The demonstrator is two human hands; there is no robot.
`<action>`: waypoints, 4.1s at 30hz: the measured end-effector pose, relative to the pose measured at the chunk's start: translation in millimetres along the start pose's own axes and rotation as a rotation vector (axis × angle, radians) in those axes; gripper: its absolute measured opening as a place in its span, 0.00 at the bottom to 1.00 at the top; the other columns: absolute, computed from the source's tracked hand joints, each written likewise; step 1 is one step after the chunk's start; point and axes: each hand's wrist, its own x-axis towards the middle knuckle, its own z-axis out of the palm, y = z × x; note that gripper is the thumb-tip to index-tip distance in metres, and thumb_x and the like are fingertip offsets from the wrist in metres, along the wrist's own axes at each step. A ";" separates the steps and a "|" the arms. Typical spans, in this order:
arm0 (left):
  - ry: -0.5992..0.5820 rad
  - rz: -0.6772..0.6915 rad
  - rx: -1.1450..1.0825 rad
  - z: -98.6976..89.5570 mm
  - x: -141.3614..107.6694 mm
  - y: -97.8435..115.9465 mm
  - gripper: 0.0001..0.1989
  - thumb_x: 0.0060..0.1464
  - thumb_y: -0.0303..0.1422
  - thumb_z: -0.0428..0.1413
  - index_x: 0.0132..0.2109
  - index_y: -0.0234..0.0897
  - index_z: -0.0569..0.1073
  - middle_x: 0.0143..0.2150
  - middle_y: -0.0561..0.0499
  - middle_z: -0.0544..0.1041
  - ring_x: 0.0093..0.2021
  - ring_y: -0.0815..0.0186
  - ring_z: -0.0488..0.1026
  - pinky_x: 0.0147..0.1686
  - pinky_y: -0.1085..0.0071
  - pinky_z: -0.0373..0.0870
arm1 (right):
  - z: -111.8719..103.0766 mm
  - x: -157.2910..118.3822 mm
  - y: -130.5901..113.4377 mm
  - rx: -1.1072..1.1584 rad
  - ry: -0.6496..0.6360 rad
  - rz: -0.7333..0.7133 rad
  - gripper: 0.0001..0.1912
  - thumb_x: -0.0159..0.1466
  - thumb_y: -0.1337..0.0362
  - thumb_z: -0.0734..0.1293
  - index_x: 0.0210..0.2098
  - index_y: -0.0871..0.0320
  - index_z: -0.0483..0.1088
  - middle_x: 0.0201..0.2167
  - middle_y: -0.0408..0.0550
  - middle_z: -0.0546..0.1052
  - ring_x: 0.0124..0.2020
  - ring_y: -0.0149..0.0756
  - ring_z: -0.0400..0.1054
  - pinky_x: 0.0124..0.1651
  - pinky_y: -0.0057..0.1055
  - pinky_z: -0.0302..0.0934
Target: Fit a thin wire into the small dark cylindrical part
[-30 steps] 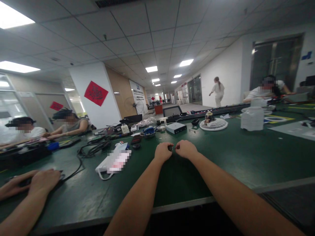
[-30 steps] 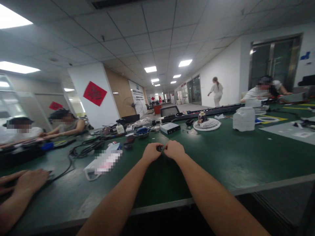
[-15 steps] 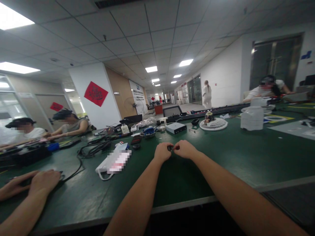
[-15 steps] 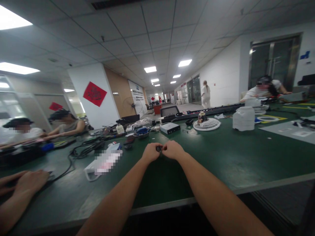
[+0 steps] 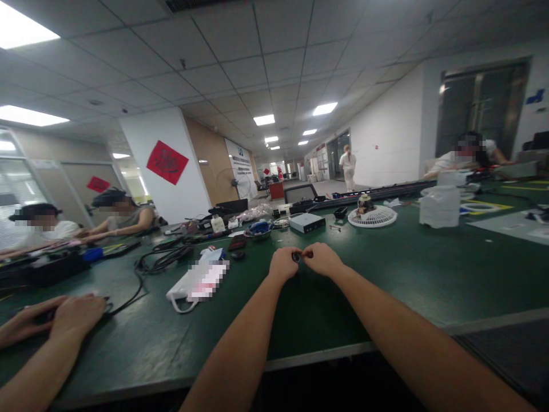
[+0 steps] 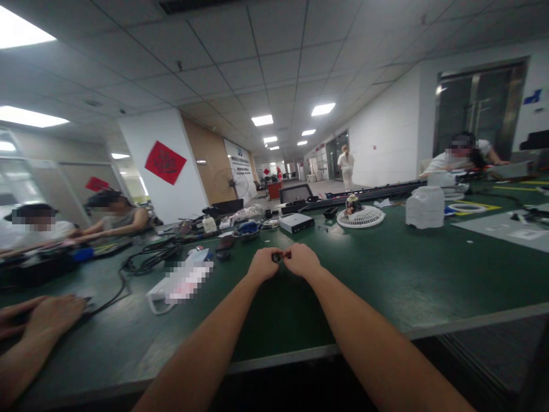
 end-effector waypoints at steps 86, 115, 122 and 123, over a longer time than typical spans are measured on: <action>-0.075 0.057 0.192 -6.1 -5.1 8.7 0.21 0.54 0.28 0.55 0.55 0.47 0.75 0.50 0.49 0.80 0.53 0.58 0.74 0.55 0.63 0.63 | 13.1 3.9 2.5 0.077 -0.032 0.210 0.12 0.58 0.63 0.68 0.39 0.51 0.82 0.38 0.51 0.83 0.43 0.43 0.76 0.41 0.30 0.64; -0.035 -0.183 0.252 3.5 -2.1 -5.2 0.16 0.58 0.36 0.54 0.52 0.41 0.73 0.49 0.43 0.79 0.51 0.53 0.75 0.50 0.59 0.68 | 17.2 5.8 5.1 0.113 -0.047 -0.060 0.25 0.61 0.73 0.63 0.53 0.46 0.76 0.49 0.44 0.80 0.52 0.40 0.73 0.54 0.28 0.61; -0.046 -0.191 0.245 3.1 -1.6 -3.5 0.16 0.58 0.36 0.54 0.53 0.42 0.72 0.50 0.44 0.79 0.52 0.55 0.74 0.52 0.61 0.67 | 23.6 11.6 10.5 0.120 -0.026 0.002 0.25 0.59 0.73 0.64 0.56 0.55 0.73 0.47 0.50 0.80 0.48 0.40 0.73 0.49 0.28 0.62; -0.046 -0.191 0.243 3.1 -1.6 -3.3 0.16 0.58 0.36 0.54 0.53 0.41 0.72 0.50 0.44 0.79 0.53 0.55 0.74 0.52 0.61 0.67 | 24.6 12.4 11.3 0.121 -0.021 0.013 0.24 0.59 0.73 0.64 0.55 0.56 0.74 0.47 0.51 0.80 0.46 0.40 0.73 0.48 0.28 0.62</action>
